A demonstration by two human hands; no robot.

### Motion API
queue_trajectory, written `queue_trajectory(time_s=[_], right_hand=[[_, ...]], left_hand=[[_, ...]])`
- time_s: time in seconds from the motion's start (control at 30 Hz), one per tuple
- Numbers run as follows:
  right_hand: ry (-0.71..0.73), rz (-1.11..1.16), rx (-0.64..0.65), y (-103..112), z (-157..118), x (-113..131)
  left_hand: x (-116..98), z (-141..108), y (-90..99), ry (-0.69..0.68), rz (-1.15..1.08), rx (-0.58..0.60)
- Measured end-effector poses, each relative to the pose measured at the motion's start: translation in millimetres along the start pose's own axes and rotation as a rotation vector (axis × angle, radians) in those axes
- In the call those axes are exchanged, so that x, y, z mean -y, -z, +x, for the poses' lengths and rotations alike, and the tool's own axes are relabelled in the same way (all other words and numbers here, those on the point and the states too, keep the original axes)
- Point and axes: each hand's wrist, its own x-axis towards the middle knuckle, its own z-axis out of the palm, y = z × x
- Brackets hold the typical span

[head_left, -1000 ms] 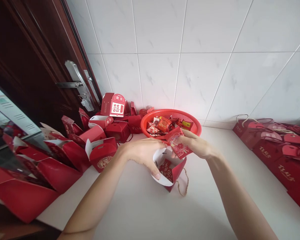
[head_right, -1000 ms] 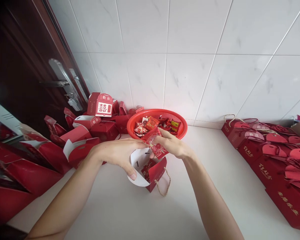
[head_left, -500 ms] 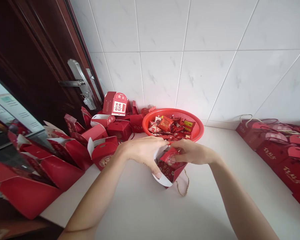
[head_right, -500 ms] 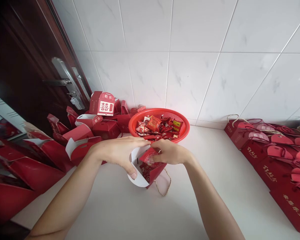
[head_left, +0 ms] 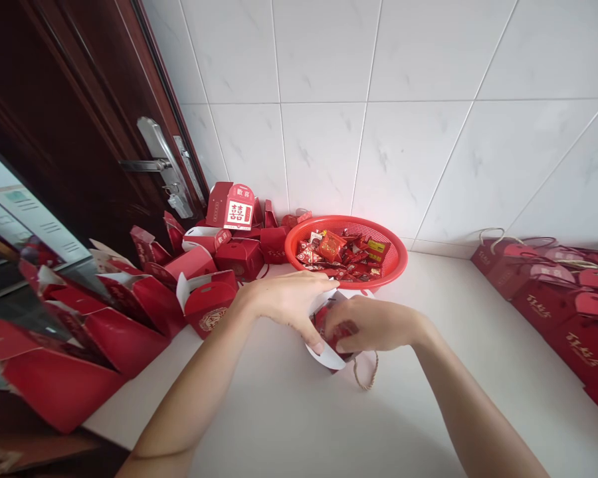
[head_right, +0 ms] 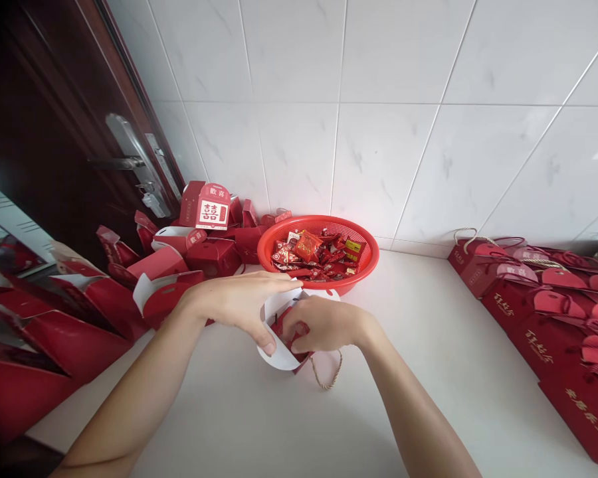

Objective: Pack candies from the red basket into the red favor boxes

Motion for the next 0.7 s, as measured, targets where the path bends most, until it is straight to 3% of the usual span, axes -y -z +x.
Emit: queue_trajectory(time_s=[0.13,0.27,0.47,0.6,0.7], right_hand=[[0.065,0.035,0.185,1,7,-2],[0.008,0.030,0.285,0,16,-5],[-0.199,-0.359,0.126,-4,20,-1],[-0.324,-0.250,0.116,-2,17,1],[-0.289,-0.175,0.145,1,16,2]], left_hand=[[-1,0,0.4,-0.010,0.031,-0.002],[2,-1,-0.7,-0.001,0.050,0.016],[3,0,-2.1,0.001,0.042,0.009],[-1,0,0.2,-0.005,0.025,0.042],[-1,0,0.5,0.001,0.015,0.038]])
